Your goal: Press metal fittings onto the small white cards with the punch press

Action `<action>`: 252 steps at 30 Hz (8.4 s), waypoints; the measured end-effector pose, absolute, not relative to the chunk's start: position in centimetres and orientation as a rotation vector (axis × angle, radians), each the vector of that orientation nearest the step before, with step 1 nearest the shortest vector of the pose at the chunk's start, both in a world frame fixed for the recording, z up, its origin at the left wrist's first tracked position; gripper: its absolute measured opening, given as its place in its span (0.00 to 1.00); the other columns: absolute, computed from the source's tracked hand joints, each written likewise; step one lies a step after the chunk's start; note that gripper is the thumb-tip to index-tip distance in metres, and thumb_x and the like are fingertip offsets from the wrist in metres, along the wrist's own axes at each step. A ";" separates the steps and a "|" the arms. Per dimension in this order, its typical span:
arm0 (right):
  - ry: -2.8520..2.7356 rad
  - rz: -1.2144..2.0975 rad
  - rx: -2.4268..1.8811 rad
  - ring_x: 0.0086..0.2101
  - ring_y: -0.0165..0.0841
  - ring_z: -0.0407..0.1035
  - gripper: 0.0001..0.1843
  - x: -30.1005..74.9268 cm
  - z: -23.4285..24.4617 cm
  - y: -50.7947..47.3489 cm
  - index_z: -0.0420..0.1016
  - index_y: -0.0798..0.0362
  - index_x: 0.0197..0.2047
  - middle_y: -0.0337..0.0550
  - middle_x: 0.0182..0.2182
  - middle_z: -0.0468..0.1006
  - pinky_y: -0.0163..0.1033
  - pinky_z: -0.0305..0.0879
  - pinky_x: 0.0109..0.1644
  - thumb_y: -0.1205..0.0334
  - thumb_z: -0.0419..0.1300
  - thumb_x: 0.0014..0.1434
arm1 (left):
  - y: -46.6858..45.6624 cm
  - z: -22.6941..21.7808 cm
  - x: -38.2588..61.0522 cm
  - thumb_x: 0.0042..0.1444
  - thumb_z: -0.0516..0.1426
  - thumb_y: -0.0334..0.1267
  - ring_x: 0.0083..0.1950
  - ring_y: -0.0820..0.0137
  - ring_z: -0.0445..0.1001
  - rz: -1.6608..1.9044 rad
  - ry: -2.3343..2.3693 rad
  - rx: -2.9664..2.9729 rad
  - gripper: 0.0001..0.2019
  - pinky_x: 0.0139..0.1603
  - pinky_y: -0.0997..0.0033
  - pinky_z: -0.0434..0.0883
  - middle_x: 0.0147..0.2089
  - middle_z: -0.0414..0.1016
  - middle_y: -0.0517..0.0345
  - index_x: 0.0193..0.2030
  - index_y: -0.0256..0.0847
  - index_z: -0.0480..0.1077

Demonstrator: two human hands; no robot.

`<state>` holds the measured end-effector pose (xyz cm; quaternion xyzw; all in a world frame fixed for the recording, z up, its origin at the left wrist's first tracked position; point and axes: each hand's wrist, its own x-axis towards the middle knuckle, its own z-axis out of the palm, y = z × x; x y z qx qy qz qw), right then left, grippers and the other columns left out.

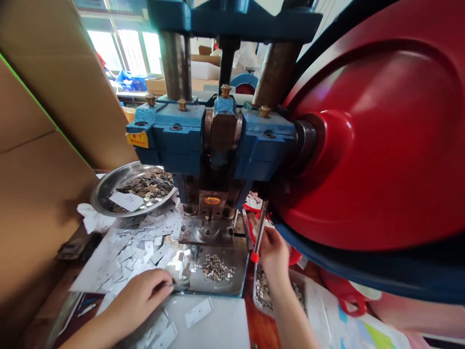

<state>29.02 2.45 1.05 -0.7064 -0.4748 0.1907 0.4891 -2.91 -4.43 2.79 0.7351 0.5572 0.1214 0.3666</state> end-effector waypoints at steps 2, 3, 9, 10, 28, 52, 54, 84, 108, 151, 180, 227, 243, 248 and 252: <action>-1.099 0.419 -1.802 0.27 0.38 0.71 0.25 30.3 0.8 0.8 0.72 0.56 0.46 0.45 0.28 0.79 0.39 0.65 0.30 0.44 0.54 0.55 | -3.9 2.8 -2.4 0.59 0.51 0.40 0.35 0.67 0.69 0.405 1.418 1.788 0.09 0.37 0.70 0.62 0.31 0.73 0.60 0.32 0.42 0.69; -1.137 0.426 -1.833 0.29 0.40 0.73 0.25 30.5 0.5 0.2 0.73 0.56 0.46 0.46 0.30 0.79 0.40 0.66 0.32 0.45 0.54 0.54 | -3.6 2.7 -2.1 0.59 0.51 0.41 0.33 0.67 0.69 0.452 1.404 1.725 0.10 0.35 0.70 0.61 0.30 0.72 0.60 0.30 0.41 0.69; -1.832 0.597 -1.717 0.37 0.40 0.73 0.15 28.2 -0.4 -1.9 0.77 0.49 0.35 0.43 0.34 0.80 0.43 0.67 0.43 0.53 0.51 0.58 | -2.4 1.6 -0.5 0.58 0.51 0.50 0.28 0.70 0.64 0.671 1.313 1.279 0.16 0.28 0.73 0.59 0.25 0.65 0.62 0.31 0.39 0.69; -1.912 0.599 -1.705 0.36 0.39 0.73 0.14 27.9 -0.4 -2.1 0.77 0.49 0.35 0.43 0.34 0.79 0.42 0.68 0.42 0.55 0.51 0.59 | -2.3 1.5 -0.3 0.57 0.52 0.50 0.29 0.70 0.65 0.695 1.307 1.232 0.16 0.29 0.73 0.60 0.25 0.66 0.61 0.34 0.38 0.70; -1.924 0.291 -1.484 0.36 0.36 0.69 0.12 21.4 1.9 4.7 0.73 0.50 0.33 0.44 0.32 0.74 0.39 0.66 0.41 0.61 0.49 0.62 | -1.4 2.5 1.3 0.51 0.56 0.42 0.34 0.69 0.72 0.806 1.246 0.975 0.22 0.37 0.69 0.67 0.31 0.75 0.58 0.53 0.37 0.69; -1.992 0.073 -1.024 0.37 0.35 0.68 0.10 21.0 2.7 -1.4 0.74 0.46 0.37 0.43 0.37 0.73 0.41 0.67 0.39 0.71 0.56 0.57 | -1.3 3.0 2.2 0.46 0.57 0.31 0.38 0.66 0.73 0.972 1.090 0.934 0.15 0.34 0.72 0.67 0.39 0.77 0.56 0.43 0.40 0.72; -1.990 0.032 -1.015 0.39 0.35 0.68 0.11 21.2 2.5 -1.3 0.74 0.46 0.38 0.43 0.39 0.74 0.42 0.67 0.40 0.71 0.56 0.57 | -1.4 2.9 2.2 0.47 0.56 0.30 0.39 0.66 0.73 0.986 1.092 1.031 0.15 0.36 0.72 0.67 0.41 0.76 0.56 0.44 0.41 0.71; -1.563 0.496 -1.433 0.38 0.38 0.67 0.08 20.2 -0.6 7.3 0.71 0.52 0.33 0.45 0.35 0.71 0.42 0.64 0.44 0.60 0.52 0.53 | 9.1 1.1 5.6 0.51 0.52 0.28 0.49 0.63 0.71 0.870 1.272 1.653 0.14 0.54 0.65 0.65 0.45 0.76 0.53 0.44 0.38 0.72; -1.565 0.562 -1.431 0.38 0.38 0.67 0.11 20.4 -1.0 7.5 0.71 0.53 0.34 0.45 0.35 0.72 0.44 0.64 0.43 0.56 0.53 0.52 | 9.0 1.5 5.7 0.50 0.51 0.28 0.48 0.62 0.72 0.858 1.231 1.573 0.18 0.53 0.61 0.66 0.46 0.76 0.53 0.48 0.38 0.71; -1.594 0.619 -1.563 0.41 0.41 0.71 0.13 26.3 -2.0 -1.1 0.75 0.50 0.36 0.46 0.37 0.77 0.47 0.65 0.50 0.52 0.54 0.57 | 0.4 1.2 -0.4 0.57 0.56 0.39 0.45 0.60 0.68 0.378 1.734 2.227 0.06 0.47 0.60 0.63 0.42 0.70 0.55 0.40 0.45 0.71; -2.106 0.152 -1.639 0.38 0.37 0.73 0.14 27.2 -1.6 -0.2 0.74 0.50 0.46 0.45 0.39 0.76 0.43 0.70 0.44 0.62 0.49 0.63 | -0.5 -0.4 -1.1 0.59 0.53 0.39 0.43 0.66 0.74 0.853 1.453 1.767 0.09 0.44 0.66 0.70 0.42 0.76 0.58 0.41 0.45 0.72; -2.031 -0.069 -1.644 0.39 0.37 0.72 0.14 27.2 -3.2 0.6 0.74 0.52 0.43 0.46 0.38 0.77 0.43 0.69 0.45 0.60 0.48 0.64 | -0.7 -1.1 -1.5 0.59 0.53 0.38 0.41 0.67 0.75 1.017 1.489 1.901 0.08 0.43 0.67 0.73 0.40 0.77 0.58 0.40 0.44 0.73; -1.884 0.173 -1.583 0.36 0.36 0.72 0.11 27.4 -2.9 0.9 0.72 0.50 0.36 0.42 0.33 0.76 0.41 0.68 0.43 0.58 0.49 0.62 | -0.7 -1.3 -1.5 0.59 0.53 0.37 0.41 0.67 0.75 1.030 1.492 1.907 0.08 0.43 0.66 0.74 0.40 0.77 0.57 0.40 0.44 0.73; -1.675 0.293 -1.596 0.32 0.35 0.70 0.09 26.8 -2.1 1.4 0.70 0.50 0.32 0.41 0.29 0.74 0.39 0.68 0.37 0.57 0.51 0.59 | -0.6 -1.2 -1.5 0.60 0.52 0.38 0.43 0.66 0.75 1.061 1.509 1.893 0.10 0.44 0.66 0.73 0.42 0.77 0.56 0.45 0.45 0.73; -1.746 0.270 -1.446 0.32 0.34 0.69 0.07 24.3 0.2 3.0 0.69 0.50 0.31 0.41 0.29 0.73 0.38 0.65 0.38 0.61 0.52 0.59 | -0.5 -0.3 -1.4 0.61 0.50 0.37 0.43 0.66 0.74 1.032 1.450 1.909 0.10 0.43 0.66 0.72 0.41 0.75 0.56 0.42 0.44 0.73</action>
